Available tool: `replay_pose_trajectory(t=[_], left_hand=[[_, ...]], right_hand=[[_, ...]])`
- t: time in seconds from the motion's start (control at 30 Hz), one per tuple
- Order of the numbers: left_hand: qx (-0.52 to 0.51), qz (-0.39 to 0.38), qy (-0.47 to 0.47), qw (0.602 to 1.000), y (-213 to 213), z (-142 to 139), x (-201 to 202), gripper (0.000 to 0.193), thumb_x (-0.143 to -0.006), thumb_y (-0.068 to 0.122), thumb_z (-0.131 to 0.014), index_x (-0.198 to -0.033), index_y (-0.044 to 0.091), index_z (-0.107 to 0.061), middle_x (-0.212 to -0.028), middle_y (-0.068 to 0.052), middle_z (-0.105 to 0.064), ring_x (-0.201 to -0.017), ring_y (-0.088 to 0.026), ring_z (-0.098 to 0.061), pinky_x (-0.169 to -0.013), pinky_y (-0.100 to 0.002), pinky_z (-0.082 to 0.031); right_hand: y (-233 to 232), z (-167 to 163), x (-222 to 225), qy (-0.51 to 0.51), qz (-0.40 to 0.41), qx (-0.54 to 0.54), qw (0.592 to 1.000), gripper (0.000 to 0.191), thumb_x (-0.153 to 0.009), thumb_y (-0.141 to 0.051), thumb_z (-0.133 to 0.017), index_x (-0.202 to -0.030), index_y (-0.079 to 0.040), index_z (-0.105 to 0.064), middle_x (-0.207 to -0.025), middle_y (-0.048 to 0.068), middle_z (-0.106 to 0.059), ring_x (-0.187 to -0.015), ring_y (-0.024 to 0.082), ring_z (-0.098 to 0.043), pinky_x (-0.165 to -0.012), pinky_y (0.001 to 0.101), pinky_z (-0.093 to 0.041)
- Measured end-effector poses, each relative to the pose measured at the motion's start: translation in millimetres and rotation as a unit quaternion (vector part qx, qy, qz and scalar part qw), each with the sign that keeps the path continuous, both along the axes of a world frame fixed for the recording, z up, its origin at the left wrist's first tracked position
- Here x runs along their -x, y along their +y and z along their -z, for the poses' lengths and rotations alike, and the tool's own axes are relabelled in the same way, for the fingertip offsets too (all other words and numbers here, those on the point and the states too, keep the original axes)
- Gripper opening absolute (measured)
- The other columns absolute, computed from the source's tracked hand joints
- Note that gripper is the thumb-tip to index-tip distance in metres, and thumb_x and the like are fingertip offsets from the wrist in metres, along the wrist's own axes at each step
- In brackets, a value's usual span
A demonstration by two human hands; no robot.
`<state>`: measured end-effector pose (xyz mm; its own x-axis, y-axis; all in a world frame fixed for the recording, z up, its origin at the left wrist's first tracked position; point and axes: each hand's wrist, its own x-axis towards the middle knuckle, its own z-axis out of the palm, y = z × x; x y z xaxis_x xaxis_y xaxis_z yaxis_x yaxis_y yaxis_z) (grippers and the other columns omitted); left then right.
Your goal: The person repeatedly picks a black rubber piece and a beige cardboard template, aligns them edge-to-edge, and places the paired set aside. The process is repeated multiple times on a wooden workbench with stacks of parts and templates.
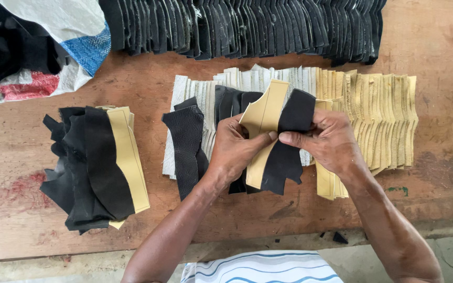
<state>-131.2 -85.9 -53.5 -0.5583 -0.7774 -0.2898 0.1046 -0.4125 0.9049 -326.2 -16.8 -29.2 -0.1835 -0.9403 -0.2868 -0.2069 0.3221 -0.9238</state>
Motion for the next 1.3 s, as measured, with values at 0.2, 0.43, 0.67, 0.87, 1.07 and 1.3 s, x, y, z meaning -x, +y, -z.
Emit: replay_pose_trajectory(t=[0.2, 0.43, 0.67, 0.87, 1.07, 1.3], left_hand=[[-0.007, -0.008, 0.022, 1.0, -2, -4, -1, 0.032, -0.086, 0.007, -0.08, -0.117, 0.002, -0.072, -0.095, -0.01, -0.079, -0.079, -0.012, -0.075, -0.068, -0.027, -0.066], [0.008, 0.003, 0.056, 0.998, -1, 0, -1, 0.033, -0.085, 0.004, -0.081, -0.116, 0.0, -0.071, -0.098, -0.008, -0.078, -0.085, -0.01, -0.074, -0.075, -0.026, -0.064], [0.007, 0.01, 0.035, 0.999, -1, 0, -2, 0.033, -0.084, 0.005, -0.081, -0.115, 0.001, -0.07, -0.098, -0.007, -0.077, -0.084, -0.01, -0.074, -0.074, -0.025, -0.064], [0.008, 0.015, 0.019, 1.0, -3, -3, -2, 0.034, -0.084, 0.007, -0.081, -0.115, 0.003, -0.069, -0.096, -0.006, -0.077, -0.083, -0.01, -0.074, -0.073, -0.026, -0.065], [0.027, 0.032, -0.002, 0.999, -2, 0, -1, 0.031, -0.086, 0.008, -0.078, -0.115, 0.003, -0.068, -0.093, -0.007, -0.077, -0.081, -0.01, -0.076, -0.071, -0.025, -0.067], [0.055, 0.019, 0.029, 0.998, 1, 2, 0, 0.029, -0.089, 0.009, -0.077, -0.116, 0.001, -0.068, -0.095, -0.009, -0.077, -0.082, -0.012, -0.075, -0.072, -0.027, -0.066]], right_hand=[[-6, -9, 5, -0.056, -0.022, -0.032, 0.998, 0.03, -0.083, -0.011, -0.08, -0.11, 0.001, -0.074, -0.098, 0.011, -0.079, -0.085, 0.014, -0.074, -0.072, 0.0297, -0.065], [-11, -21, 5, -0.014, -0.011, 0.014, 1.0, 0.032, -0.094, -0.014, -0.07, -0.123, 0.001, -0.071, -0.104, 0.007, -0.077, -0.091, 0.01, -0.071, -0.078, 0.0239, -0.061], [-14, -18, 6, 0.02, -0.019, 0.012, 1.0, 0.032, -0.094, -0.014, -0.071, -0.123, 0.001, -0.072, -0.101, 0.006, -0.077, -0.088, 0.007, -0.068, -0.075, 0.0225, -0.059], [-15, -17, 6, 0.03, -0.016, 0.001, 0.999, 0.032, -0.093, -0.015, -0.072, -0.121, 0.0, -0.072, -0.101, 0.006, -0.077, -0.088, 0.007, -0.069, -0.075, 0.0221, -0.059], [-14, -15, 8, 0.086, -0.024, -0.015, 0.996, 0.031, -0.091, -0.017, -0.073, -0.118, -0.001, -0.074, -0.093, 0.006, -0.078, -0.079, 0.007, -0.069, -0.066, 0.0231, -0.059], [-16, -12, 8, 0.073, -0.031, -0.015, 0.997, 0.031, -0.092, -0.018, -0.073, -0.118, -0.001, -0.074, -0.096, 0.008, -0.078, -0.082, 0.009, -0.07, -0.068, 0.0235, -0.06]])
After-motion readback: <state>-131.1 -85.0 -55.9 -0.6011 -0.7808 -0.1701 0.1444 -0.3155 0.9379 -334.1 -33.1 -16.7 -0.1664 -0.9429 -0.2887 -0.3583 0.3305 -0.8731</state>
